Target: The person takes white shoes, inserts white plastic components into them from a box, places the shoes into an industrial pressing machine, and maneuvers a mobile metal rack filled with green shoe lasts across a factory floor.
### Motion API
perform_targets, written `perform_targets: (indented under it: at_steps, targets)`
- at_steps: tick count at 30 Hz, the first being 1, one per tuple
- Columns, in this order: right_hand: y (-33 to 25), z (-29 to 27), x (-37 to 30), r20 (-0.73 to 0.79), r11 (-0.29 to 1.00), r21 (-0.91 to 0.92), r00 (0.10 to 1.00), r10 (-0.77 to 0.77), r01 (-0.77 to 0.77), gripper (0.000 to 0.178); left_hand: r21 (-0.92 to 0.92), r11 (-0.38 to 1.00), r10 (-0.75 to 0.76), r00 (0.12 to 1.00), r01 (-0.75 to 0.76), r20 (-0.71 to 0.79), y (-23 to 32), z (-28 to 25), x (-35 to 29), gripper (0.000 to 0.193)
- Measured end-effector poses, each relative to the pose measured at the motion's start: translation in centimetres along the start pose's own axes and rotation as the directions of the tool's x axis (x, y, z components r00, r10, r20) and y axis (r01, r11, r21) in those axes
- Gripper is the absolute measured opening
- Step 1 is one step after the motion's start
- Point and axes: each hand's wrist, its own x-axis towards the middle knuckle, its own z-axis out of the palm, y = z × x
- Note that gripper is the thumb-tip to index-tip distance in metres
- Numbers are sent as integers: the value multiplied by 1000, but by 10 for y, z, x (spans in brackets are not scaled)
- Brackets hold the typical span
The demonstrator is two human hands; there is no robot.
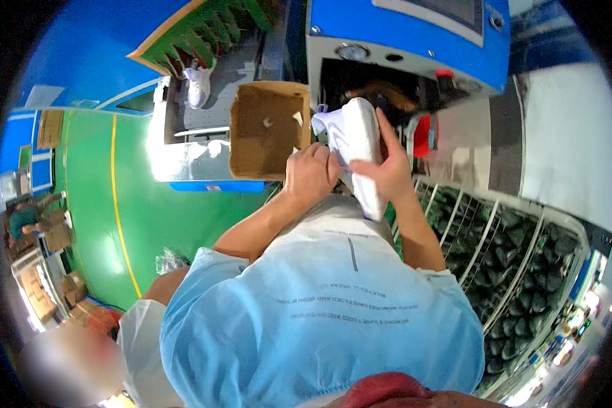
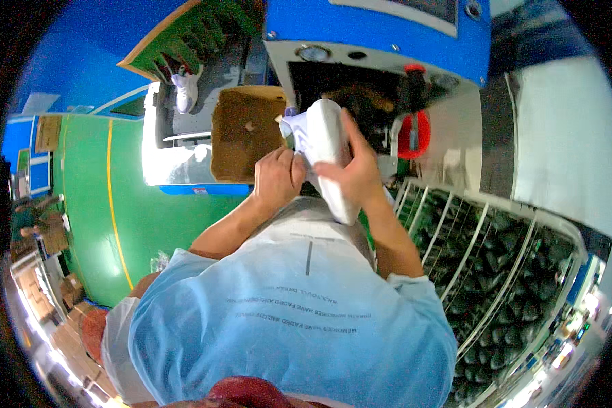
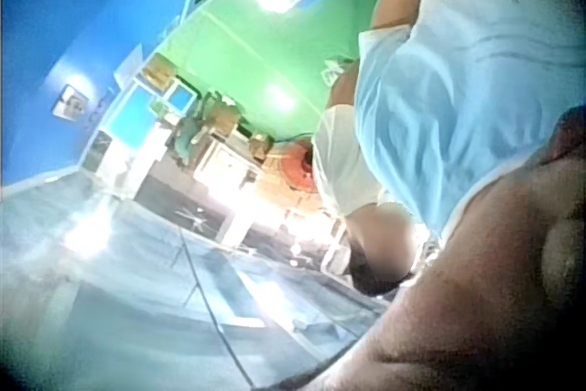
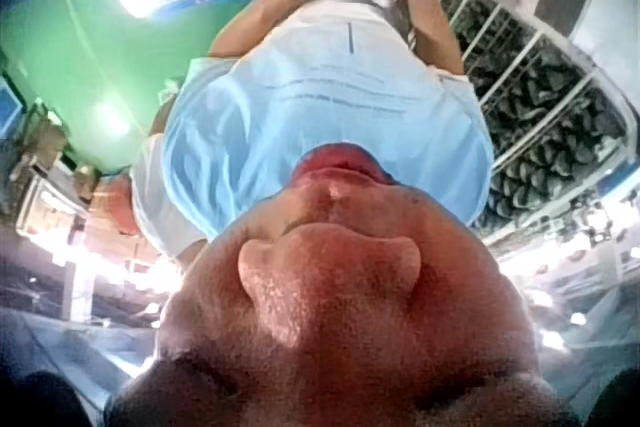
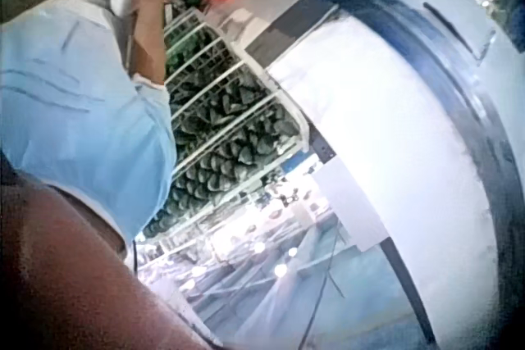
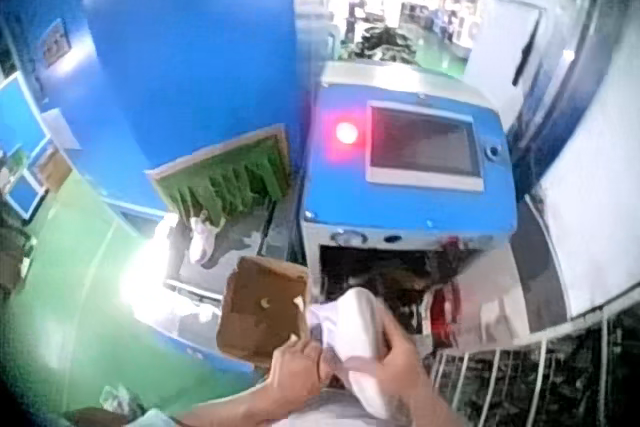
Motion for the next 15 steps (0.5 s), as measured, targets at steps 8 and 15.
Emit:
perform_targets:
  at_steps: [8,15]
  targets:
    - [82,-65,-69,127,312,917,923,362,-249,84,-484,-282,-250,424,828,870,-16,23,-13,43]
    - [58,-62,-80,290,551,676,864,413,-490,102,-448,97,-111,456,889,883,0,36,-2,54]
